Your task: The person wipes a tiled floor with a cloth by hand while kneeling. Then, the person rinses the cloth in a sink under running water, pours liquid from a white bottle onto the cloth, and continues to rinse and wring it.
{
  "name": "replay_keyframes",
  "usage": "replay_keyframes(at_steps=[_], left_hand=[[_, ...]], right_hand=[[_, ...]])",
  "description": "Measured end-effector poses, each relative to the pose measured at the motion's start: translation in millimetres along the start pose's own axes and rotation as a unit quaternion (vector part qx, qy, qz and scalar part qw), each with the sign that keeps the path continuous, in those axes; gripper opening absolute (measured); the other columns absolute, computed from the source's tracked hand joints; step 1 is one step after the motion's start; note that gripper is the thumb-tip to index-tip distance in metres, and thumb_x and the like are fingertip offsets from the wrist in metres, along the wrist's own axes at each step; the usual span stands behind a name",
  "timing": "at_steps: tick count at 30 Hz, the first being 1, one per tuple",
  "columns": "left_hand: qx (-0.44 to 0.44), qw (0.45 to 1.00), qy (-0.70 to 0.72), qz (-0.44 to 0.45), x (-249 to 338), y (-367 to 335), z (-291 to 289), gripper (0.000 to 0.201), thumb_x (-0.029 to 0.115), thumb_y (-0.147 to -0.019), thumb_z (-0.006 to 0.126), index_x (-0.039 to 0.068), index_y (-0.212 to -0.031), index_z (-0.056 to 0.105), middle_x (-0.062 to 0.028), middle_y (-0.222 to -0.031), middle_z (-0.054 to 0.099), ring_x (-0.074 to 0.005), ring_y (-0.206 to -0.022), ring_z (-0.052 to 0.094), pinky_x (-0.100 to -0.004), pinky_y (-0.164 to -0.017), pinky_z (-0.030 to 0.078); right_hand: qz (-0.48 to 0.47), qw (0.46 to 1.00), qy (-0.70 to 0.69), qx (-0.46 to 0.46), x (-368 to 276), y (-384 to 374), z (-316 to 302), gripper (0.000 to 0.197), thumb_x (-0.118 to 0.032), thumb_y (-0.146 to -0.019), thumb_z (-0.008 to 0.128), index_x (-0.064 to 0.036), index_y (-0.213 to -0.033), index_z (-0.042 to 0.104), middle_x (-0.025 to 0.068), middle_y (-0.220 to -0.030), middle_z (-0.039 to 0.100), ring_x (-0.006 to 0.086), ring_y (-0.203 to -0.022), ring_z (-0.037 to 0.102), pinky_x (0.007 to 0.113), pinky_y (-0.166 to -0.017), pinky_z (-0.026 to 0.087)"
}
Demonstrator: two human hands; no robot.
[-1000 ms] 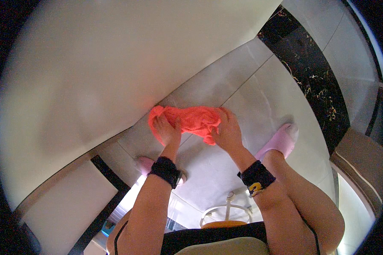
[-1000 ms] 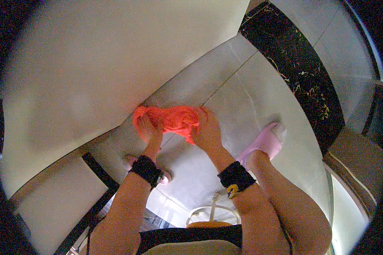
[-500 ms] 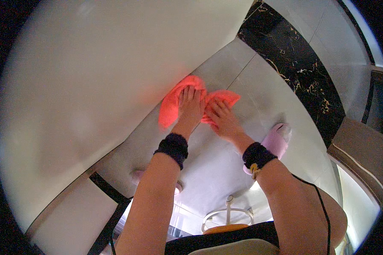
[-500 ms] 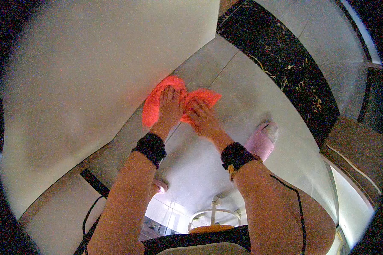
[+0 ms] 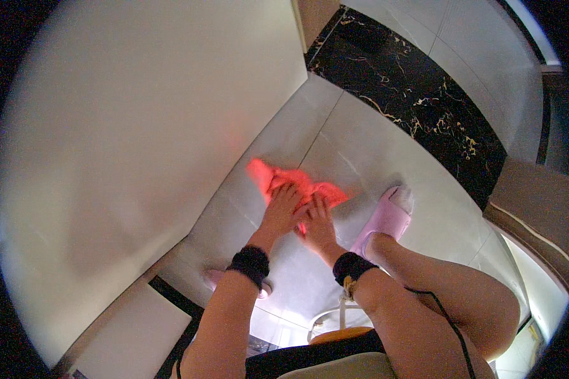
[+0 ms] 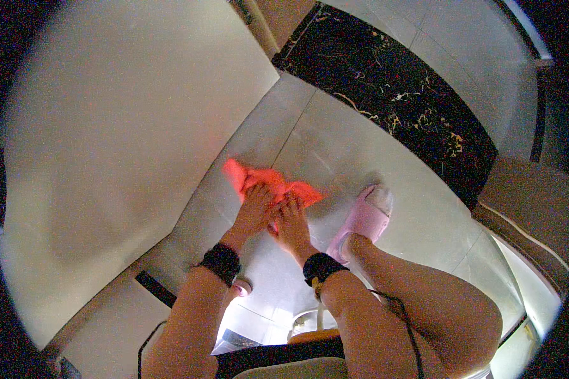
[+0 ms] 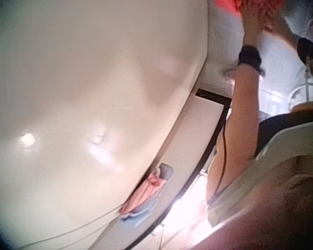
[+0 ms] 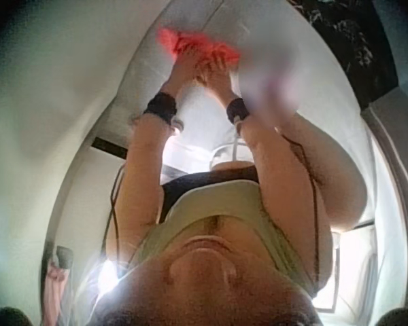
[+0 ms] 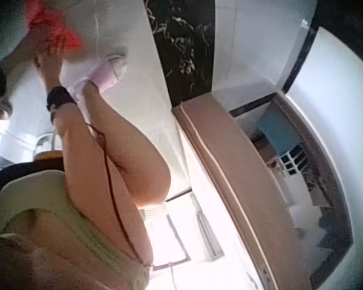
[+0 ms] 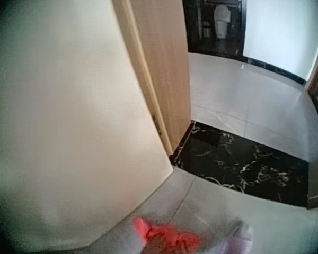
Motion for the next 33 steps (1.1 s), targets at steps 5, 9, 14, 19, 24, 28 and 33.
replay_keyframes(at_steps=[5,9,14,19,24,28,33], left_hand=[[0.002,0.984,-0.156,-0.088,-73.0,71.0,35.1,0.052,0.036,-0.094,0.047,-0.004,-0.127,0.05,-0.0284,-0.137,0.044,-0.0457,-0.134,0.032,-0.0571,-0.112,0.019],[0.119,0.959,-0.237,-0.101,-85.1,9.0,12.4,0.054,0.038,-0.095,0.044,-0.004,-0.128,0.049,-0.0296,-0.14,0.04,-0.0494,-0.133,0.03,-0.061,-0.111,0.017],[0.149,0.983,-0.097,-0.054,2.0,-132.2,-52.6,0.056,0.04,-0.093,0.047,-0.004,-0.127,0.05,-0.0232,-0.136,0.046,-0.0438,-0.129,0.037,-0.0581,-0.109,0.023],[-0.003,0.998,-0.048,0.037,72.8,-132.6,-66.7,0.049,0.034,-0.088,0.055,0.005,-0.128,0.053,-0.0189,-0.13,0.053,-0.0382,-0.125,0.043,-0.0531,-0.106,0.032],[0.03,0.996,-0.041,0.076,101.9,-46.3,-65.0,0.048,0.022,-0.084,0.062,0.008,-0.13,0.053,-0.0213,-0.136,0.048,-0.0396,-0.127,0.043,-0.0483,-0.105,0.037],[-0.033,0.997,0.008,-0.07,93.1,55.4,-71.8,0.05,0.019,-0.085,0.063,0.009,-0.132,0.053,-0.0259,-0.142,0.041,-0.0399,-0.126,0.045,-0.0448,-0.106,0.038],[-0.039,0.994,-0.041,-0.093,86.2,132.6,-99.5,0.044,0.022,-0.087,0.062,0.008,-0.128,0.056,-0.0263,-0.134,0.049,-0.0378,-0.125,0.048,-0.0428,-0.105,0.039]], right_hand=[[-0.146,0.988,-0.047,-0.02,-17.0,-22.1,-0.2,0.055,-0.041,-0.08,0.065,-0.009,-0.124,0.059,0.0146,-0.14,0.047,0.0352,-0.138,0.03,0.052,-0.116,0.017],[-0.184,0.982,-0.005,-0.031,-2.9,-86.6,-10.3,0.057,-0.044,-0.082,0.061,-0.0091,-0.127,0.058,0.0114,-0.143,0.046,0.0331,-0.139,0.03,0.051,-0.117,0.017],[-0.044,0.992,0.102,0.066,73.4,-127.9,-55.7,0.056,-0.041,-0.083,0.058,-0.0084,-0.129,0.057,0.0138,-0.143,0.045,0.0379,-0.14,0.027,0.053,-0.116,0.017],[0.077,0.984,0.153,0.039,87.8,-103.8,-74.9,0.053,-0.038,-0.085,0.055,-0.0079,-0.129,0.057,0.0174,-0.144,0.043,0.0395,-0.14,0.026,0.055,-0.116,0.016],[0.096,0.987,0.089,0.094,76.2,-48.0,-78.7,0.048,-0.035,-0.085,0.056,-0.0086,-0.125,0.058,0.0207,-0.141,0.043,0.0415,-0.138,0.028,0.058,-0.112,0.02],[0.14,0.986,-0.007,0.093,46.2,-19.1,-100.4,0.048,-0.034,-0.081,0.063,-0.0103,-0.123,0.06,0.0203,-0.137,0.047,0.0433,-0.133,0.033,0.059,-0.109,0.025],[0.1,0.988,0.106,0.051,8.0,8.6,-106.1,0.055,-0.035,-0.077,0.065,-0.0042,-0.122,0.058,0.0198,-0.134,0.047,0.039,-0.128,0.041,0.048,-0.104,0.038]])
Point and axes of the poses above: each hand's wrist, its own y-axis away from the middle knuckle, its own z-axis out of the palm, x = y × z, the point moved 3 cm from there along -y, towards the middle knuckle
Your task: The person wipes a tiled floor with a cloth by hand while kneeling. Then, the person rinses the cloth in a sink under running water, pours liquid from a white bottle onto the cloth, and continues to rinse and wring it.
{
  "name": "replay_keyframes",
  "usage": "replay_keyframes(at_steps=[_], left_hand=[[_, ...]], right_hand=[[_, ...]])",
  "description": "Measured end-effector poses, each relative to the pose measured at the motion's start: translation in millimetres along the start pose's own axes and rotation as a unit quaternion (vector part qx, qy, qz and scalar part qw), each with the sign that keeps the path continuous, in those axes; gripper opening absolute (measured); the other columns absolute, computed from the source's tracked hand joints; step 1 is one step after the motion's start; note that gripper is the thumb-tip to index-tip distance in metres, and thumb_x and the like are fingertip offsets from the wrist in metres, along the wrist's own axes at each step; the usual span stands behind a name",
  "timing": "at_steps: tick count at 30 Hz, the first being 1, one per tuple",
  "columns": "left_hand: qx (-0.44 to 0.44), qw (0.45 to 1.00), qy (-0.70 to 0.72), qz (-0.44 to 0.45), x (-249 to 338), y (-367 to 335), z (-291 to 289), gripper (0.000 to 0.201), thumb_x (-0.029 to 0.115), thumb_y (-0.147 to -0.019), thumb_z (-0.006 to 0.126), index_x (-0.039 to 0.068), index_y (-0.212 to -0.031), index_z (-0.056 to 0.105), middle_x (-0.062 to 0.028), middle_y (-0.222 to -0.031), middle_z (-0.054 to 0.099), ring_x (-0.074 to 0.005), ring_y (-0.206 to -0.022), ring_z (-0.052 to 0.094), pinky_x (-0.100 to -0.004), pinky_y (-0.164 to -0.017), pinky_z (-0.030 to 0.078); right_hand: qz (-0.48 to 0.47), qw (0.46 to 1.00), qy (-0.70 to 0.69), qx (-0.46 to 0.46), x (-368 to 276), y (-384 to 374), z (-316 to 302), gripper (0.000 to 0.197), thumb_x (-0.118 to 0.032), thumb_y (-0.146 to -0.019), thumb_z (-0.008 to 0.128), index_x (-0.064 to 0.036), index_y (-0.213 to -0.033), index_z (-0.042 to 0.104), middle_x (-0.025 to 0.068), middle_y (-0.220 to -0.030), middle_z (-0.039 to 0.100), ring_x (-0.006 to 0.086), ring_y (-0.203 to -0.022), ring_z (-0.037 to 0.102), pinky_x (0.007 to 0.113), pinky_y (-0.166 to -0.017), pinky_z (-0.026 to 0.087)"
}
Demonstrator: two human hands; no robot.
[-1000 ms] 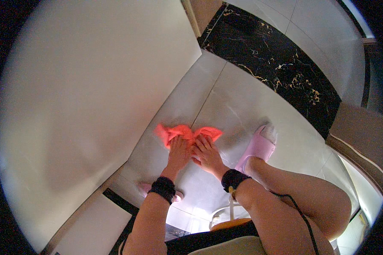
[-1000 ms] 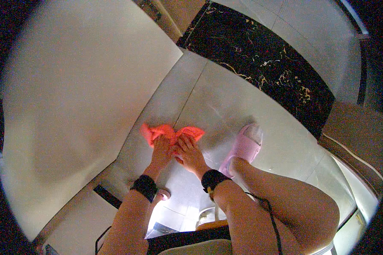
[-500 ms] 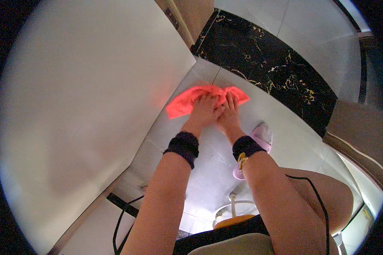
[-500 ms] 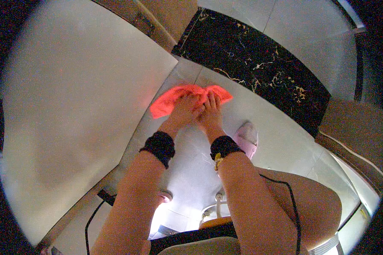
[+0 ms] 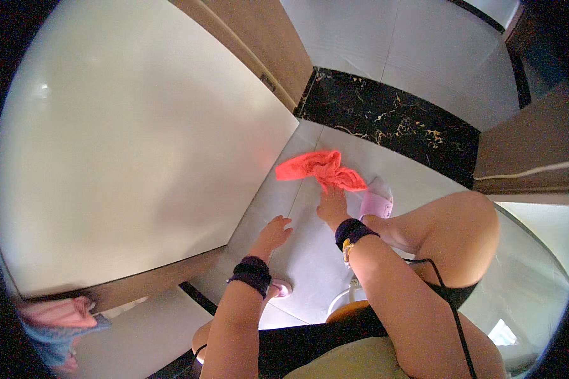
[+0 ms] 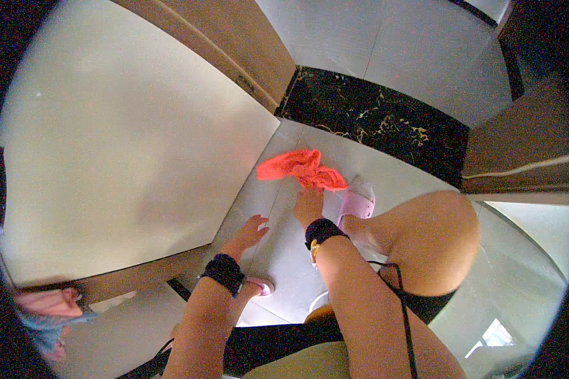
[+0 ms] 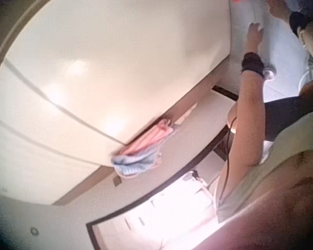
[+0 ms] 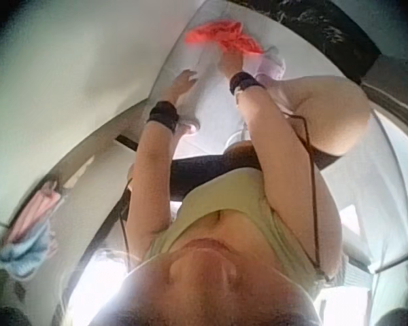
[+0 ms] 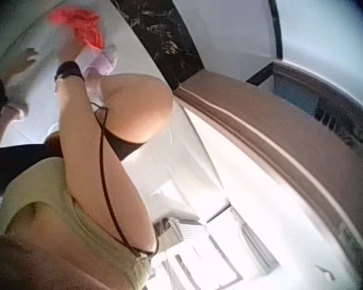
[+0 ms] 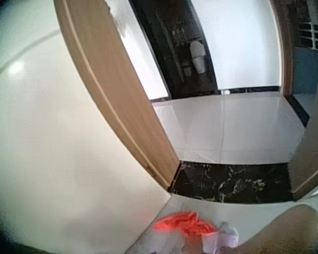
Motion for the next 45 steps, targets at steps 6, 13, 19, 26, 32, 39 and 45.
replay_keyframes(at_steps=[6,13,19,26,32,39,45], left_hand=[[0.092,0.996,0.006,0.004,58.8,23.8,-64.2,0.04,0.026,-0.088,0.06,0.008,-0.124,0.059,-0.0202,-0.126,0.057,-0.0363,-0.119,0.053,-0.0448,-0.1,0.043],[0.103,0.989,-0.064,0.08,82.5,9.9,-56.9,0.044,0.027,-0.089,0.057,0.009,-0.13,0.054,-0.0201,-0.126,0.057,-0.0372,-0.113,0.057,-0.0476,-0.095,0.046],[0.094,0.992,-0.009,0.086,86.6,-40.2,-34.2,0.055,0.025,-0.088,0.059,0.007,-0.138,0.045,-0.0229,-0.132,0.052,-0.0387,-0.118,0.053,-0.0467,-0.099,0.044],[0.16,0.984,-0.066,0.052,55.7,-132.1,0.7,0.064,0.032,-0.09,0.059,0.007,-0.143,0.037,-0.0273,-0.142,0.041,-0.0426,-0.128,0.043,-0.0471,-0.104,0.04],[0.212,0.975,-0.046,-0.04,67.1,-211.7,47.1,0.067,0.037,-0.093,0.051,0.003,-0.146,0.029,-0.0281,-0.146,0.03,-0.0465,-0.137,0.024,-0.0525,-0.114,0.021],[0.169,0.968,-0.156,-0.096,25.1,-248.5,75.3,0.075,0.036,-0.095,0.047,-0.004,-0.149,0.012,-0.0422,-0.147,0.011,-0.0607,-0.136,0.008,-0.0621,-0.113,0.011],[0.172,0.945,-0.27,0.069,37.8,-321.5,24.9,0.074,0.032,-0.093,0.05,-0.002,-0.149,0.016,-0.036,-0.151,0.011,-0.0576,-0.138,0.009,-0.0617,-0.113,0.015]], right_hand=[[-0.057,0.988,-0.095,-0.106,-33.7,29.6,-63.4,0.043,-0.033,-0.079,0.063,-0.0046,-0.111,0.066,0.0183,-0.124,0.056,0.0346,-0.121,0.049,0.044,-0.102,0.04],[-0.05,0.997,-0.036,-0.039,-28.8,49.6,-105.2,0.043,-0.027,-0.081,0.061,-0.0076,-0.12,0.061,0.0189,-0.125,0.057,0.0314,-0.122,0.05,0.043,-0.101,0.042],[0.025,0.996,-0.069,-0.041,11.6,44.7,-79.8,0.047,-0.021,-0.081,0.059,-0.0011,-0.123,0.056,0.0212,-0.128,0.054,0.036,-0.119,0.052,0.044,-0.101,0.043],[-0.027,0.971,-0.238,0.028,17.4,27.0,-53.9,0.051,-0.01,-0.077,0.063,0.0015,-0.125,0.05,0.0261,-0.132,0.047,0.0402,-0.123,0.047,0.045,-0.104,0.04],[-0.098,0.986,-0.127,0.046,58.4,-32.5,-11.3,0.066,-0.017,-0.079,0.064,-0.0074,-0.14,0.042,0.0153,-0.148,0.035,0.0369,-0.14,0.026,0.047,-0.114,0.028],[-0.213,0.977,-0.017,0.029,86.4,-70.9,39.6,0.065,-0.036,-0.081,0.061,-0.0088,-0.139,0.047,0.0092,-0.149,0.037,0.0287,-0.141,0.028,0.045,-0.117,0.02],[-0.202,0.975,-0.078,-0.058,116.6,-138.7,3.0,0.073,-0.048,-0.08,0.061,-0.0079,-0.139,0.046,0.0084,-0.148,0.04,0.0261,-0.141,0.028,0.044,-0.118,0.016]])
Point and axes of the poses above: each hand's wrist, its own y-axis away from the middle knuckle, its own z-axis out of the palm, x = y × z, the point moved 3 cm from there along -y, towards the middle knuckle
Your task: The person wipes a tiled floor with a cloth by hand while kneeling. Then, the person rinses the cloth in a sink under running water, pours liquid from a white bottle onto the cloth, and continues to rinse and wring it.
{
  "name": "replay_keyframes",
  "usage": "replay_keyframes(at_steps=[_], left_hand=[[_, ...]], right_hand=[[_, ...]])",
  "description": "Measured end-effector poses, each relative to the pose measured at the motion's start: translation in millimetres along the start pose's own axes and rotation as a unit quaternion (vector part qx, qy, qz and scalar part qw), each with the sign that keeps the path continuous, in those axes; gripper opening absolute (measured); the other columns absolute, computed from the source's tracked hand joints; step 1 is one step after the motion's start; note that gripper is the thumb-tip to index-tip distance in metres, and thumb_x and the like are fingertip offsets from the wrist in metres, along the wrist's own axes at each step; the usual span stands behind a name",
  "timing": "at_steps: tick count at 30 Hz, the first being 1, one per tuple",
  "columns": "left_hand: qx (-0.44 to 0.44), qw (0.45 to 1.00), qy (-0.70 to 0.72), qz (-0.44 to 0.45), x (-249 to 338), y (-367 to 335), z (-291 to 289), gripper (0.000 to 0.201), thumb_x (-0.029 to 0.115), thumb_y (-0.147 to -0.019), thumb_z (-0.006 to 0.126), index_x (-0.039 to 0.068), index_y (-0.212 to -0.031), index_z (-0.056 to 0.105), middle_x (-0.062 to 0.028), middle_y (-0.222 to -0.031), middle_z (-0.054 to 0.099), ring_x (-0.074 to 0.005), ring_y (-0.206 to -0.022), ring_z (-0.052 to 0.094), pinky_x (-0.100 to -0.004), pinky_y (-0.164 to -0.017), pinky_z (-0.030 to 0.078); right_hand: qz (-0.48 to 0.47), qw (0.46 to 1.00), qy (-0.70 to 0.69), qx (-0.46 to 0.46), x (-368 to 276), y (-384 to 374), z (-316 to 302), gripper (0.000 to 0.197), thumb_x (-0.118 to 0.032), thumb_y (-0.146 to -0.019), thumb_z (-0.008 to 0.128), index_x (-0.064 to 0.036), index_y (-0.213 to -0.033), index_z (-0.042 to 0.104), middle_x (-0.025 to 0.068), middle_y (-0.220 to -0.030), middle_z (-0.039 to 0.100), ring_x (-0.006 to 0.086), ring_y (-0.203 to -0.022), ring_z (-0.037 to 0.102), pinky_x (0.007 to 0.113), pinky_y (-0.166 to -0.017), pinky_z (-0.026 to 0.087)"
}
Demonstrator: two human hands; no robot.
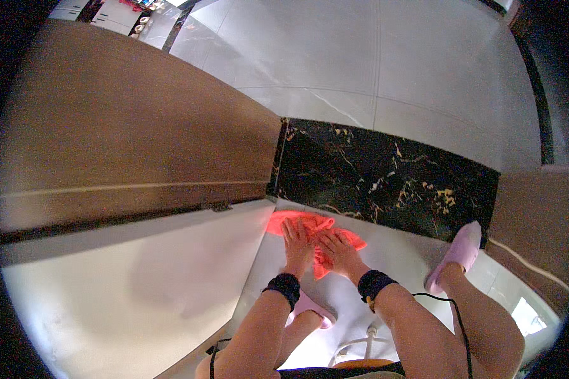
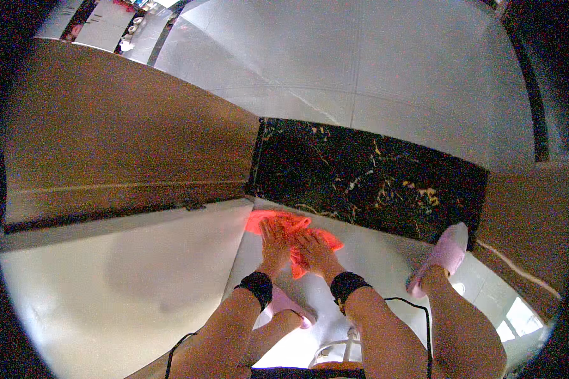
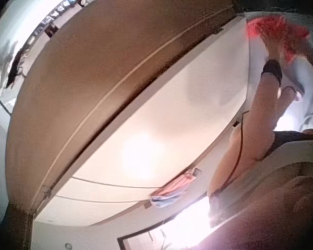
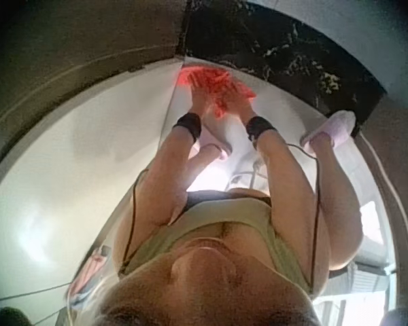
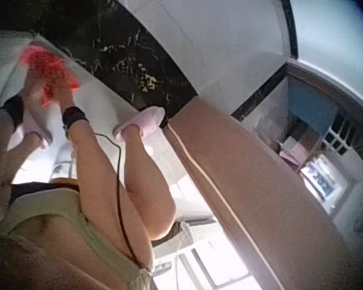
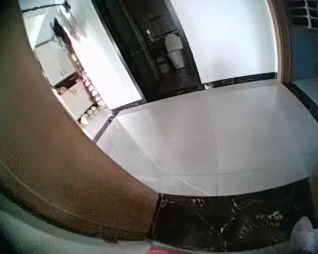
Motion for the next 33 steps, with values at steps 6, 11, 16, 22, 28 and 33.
replay_keyframes(at_steps=[6,11,16,22,28,33], left_hand=[[0.011,0.999,0.038,-0.024,-13.2,-110.5,-13.6,0.073,0.036,-0.093,0.051,-0.001,-0.149,0.021,-0.0332,-0.152,0.012,-0.0488,-0.141,0.016,-0.0608,-0.112,0.018],[0.021,0.994,0.042,-0.095,-57.9,-137.3,-26.8,0.069,0.038,-0.092,0.05,0.002,-0.147,0.029,-0.0304,-0.152,0.017,-0.0498,-0.138,0.022,-0.0711,-0.105,0.019],[-0.047,0.996,-0.069,-0.03,-25.7,-123.3,-29.8,0.07,0.04,-0.091,0.049,0.002,-0.146,0.03,-0.0319,-0.151,0.019,-0.0564,-0.135,0.02,-0.0717,-0.104,0.021],[-0.007,1.0,0.008,-0.026,-31.4,-161.1,-53.2,0.074,0.042,-0.094,0.048,0.004,-0.15,0.018,-0.0314,-0.153,0.013,-0.0528,-0.137,0.02,-0.0617,-0.108,0.027],[-0.093,0.988,-0.124,-0.007,7.7,-205.0,-93.6,0.073,0.036,-0.092,0.05,0.007,-0.152,0.019,-0.0305,-0.152,0.016,-0.0536,-0.137,0.021,-0.0616,-0.108,0.027],[0.146,0.98,0.134,-0.007,-6.1,-153.4,-66.4,0.072,0.034,-0.09,0.053,0.007,-0.15,0.024,-0.0285,-0.152,0.021,-0.0569,-0.135,0.02,-0.0649,-0.109,0.023]], right_hand=[[0.022,0.999,0.031,0.014,57.2,-62.5,-51.1,0.081,-0.052,-0.079,0.061,-0.0085,-0.144,0.039,0.0097,-0.15,0.037,0.0266,-0.142,0.027,0.044,-0.118,0.015],[-0.032,0.993,-0.056,0.097,54.3,-117.3,-96.0,0.065,-0.04,-0.083,0.059,-0.0093,-0.139,0.046,0.0098,-0.148,0.04,0.0297,-0.138,0.033,0.046,-0.116,0.02],[0.001,0.993,0.091,0.076,54.1,-86.8,-82.0,0.081,-0.055,-0.082,0.057,-0.0087,-0.145,0.038,0.0114,-0.153,0.032,0.029,-0.143,0.023,0.047,-0.118,0.011],[-0.048,0.998,0.013,0.036,86.0,-93.2,-99.1,0.081,-0.055,-0.081,0.059,-0.0108,-0.146,0.038,0.0113,-0.153,0.031,0.0279,-0.144,0.022,0.045,-0.119,0.009],[0.009,0.994,-0.026,0.108,113.7,-113.6,-118.4,0.085,-0.05,-0.077,0.063,-0.0035,-0.143,0.039,0.0163,-0.151,0.034,0.0311,-0.143,0.025,0.049,-0.118,0.012],[-0.026,0.992,-0.046,0.115,85.1,-72.4,-73.4,0.088,-0.049,-0.073,0.067,0.0011,-0.14,0.041,0.0222,-0.147,0.036,0.0382,-0.14,0.027,0.057,-0.115,0.017]])
Point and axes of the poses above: each hand's wrist, its own y-axis away from the middle knuckle, its own z-axis out of the palm, x = y × z, the point moved 3 cm from there along -y, towards the middle knuckle
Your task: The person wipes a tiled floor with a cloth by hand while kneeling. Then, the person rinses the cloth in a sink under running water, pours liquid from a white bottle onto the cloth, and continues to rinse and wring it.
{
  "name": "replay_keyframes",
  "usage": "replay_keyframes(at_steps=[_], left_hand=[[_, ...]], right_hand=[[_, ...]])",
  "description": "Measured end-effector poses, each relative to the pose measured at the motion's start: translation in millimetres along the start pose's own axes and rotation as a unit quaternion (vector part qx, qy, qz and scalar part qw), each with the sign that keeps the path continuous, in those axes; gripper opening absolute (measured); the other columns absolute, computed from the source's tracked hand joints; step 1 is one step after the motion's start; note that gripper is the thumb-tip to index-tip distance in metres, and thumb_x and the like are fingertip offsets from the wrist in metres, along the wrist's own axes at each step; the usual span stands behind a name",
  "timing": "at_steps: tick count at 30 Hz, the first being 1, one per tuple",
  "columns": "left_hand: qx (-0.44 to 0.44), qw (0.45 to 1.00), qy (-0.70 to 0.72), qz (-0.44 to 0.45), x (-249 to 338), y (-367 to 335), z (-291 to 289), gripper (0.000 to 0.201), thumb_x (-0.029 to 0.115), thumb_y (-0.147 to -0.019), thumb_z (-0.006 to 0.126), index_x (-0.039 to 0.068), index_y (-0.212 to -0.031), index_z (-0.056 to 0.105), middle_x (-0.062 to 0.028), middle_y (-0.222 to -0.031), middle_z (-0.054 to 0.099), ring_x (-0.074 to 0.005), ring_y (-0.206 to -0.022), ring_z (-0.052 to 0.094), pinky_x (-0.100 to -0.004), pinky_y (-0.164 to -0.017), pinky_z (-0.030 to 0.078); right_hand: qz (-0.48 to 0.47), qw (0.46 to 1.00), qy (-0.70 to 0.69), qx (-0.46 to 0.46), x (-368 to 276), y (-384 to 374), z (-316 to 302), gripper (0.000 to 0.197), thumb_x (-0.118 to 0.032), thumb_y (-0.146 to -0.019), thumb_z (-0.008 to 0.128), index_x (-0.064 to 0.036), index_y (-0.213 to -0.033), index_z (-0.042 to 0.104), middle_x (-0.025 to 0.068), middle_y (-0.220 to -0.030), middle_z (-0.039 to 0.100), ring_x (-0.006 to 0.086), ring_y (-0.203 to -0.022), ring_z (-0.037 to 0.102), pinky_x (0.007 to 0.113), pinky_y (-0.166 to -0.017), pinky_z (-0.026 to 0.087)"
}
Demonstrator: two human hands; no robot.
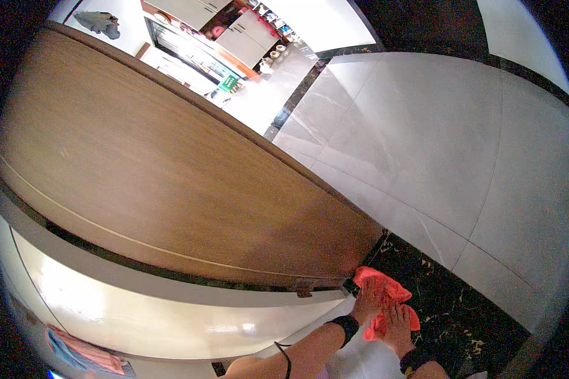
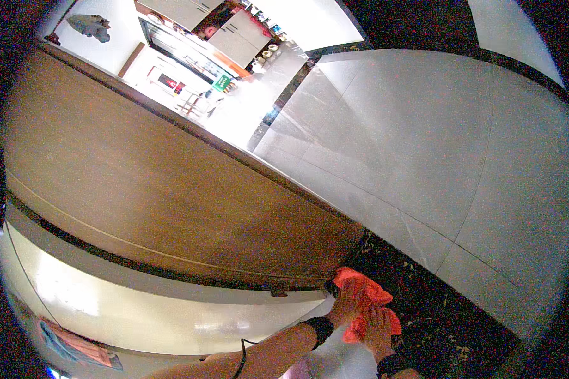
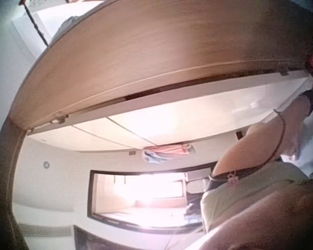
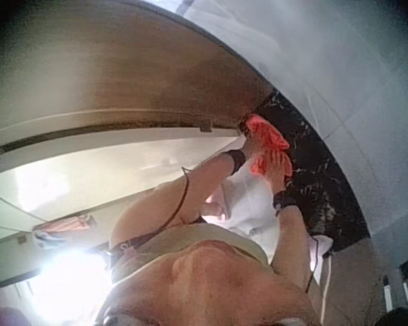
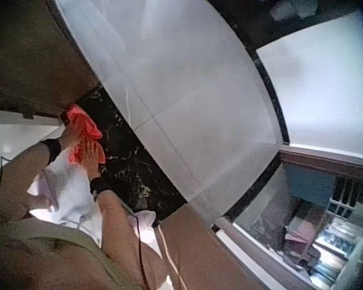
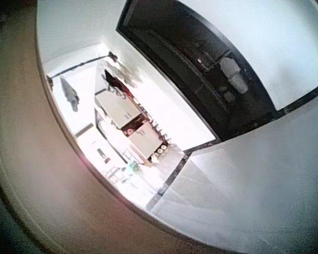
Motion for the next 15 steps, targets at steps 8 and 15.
replay_keyframes(at_steps=[8,15], left_hand=[[-0.109,0.993,-0.042,-0.009,-80.3,-44.9,4.2,0.07,0.036,-0.092,0.052,0.011,-0.151,0.023,-0.0269,-0.153,0.016,-0.0541,-0.137,0.02,-0.0635,-0.108,0.026],[-0.058,0.998,-0.016,0.017,-11.5,-8.3,-2.8,0.068,0.04,-0.093,0.048,0.01,-0.15,0.025,-0.0296,-0.153,0.016,-0.0555,-0.138,0.015,-0.0628,-0.11,0.021]], right_hand=[[0.0,1.0,-0.03,-0.005,-25.9,-86.4,-35.0,0.088,-0.053,-0.079,0.061,0.0019,-0.142,0.036,0.0226,-0.148,0.034,0.0414,-0.138,0.027,0.054,-0.117,0.015],[0.012,0.999,-0.04,0.011,-8.5,0.8,12.5,0.098,-0.057,-0.072,0.066,0.0041,-0.143,0.033,0.029,-0.146,0.032,0.0478,-0.137,0.026,0.061,-0.113,0.016]])
Point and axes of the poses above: each hand's wrist, its own y-axis away from the middle knuckle, its own z-axis out of the palm, x = y × z, the point moved 3 cm from there along -y, towards the middle knuckle
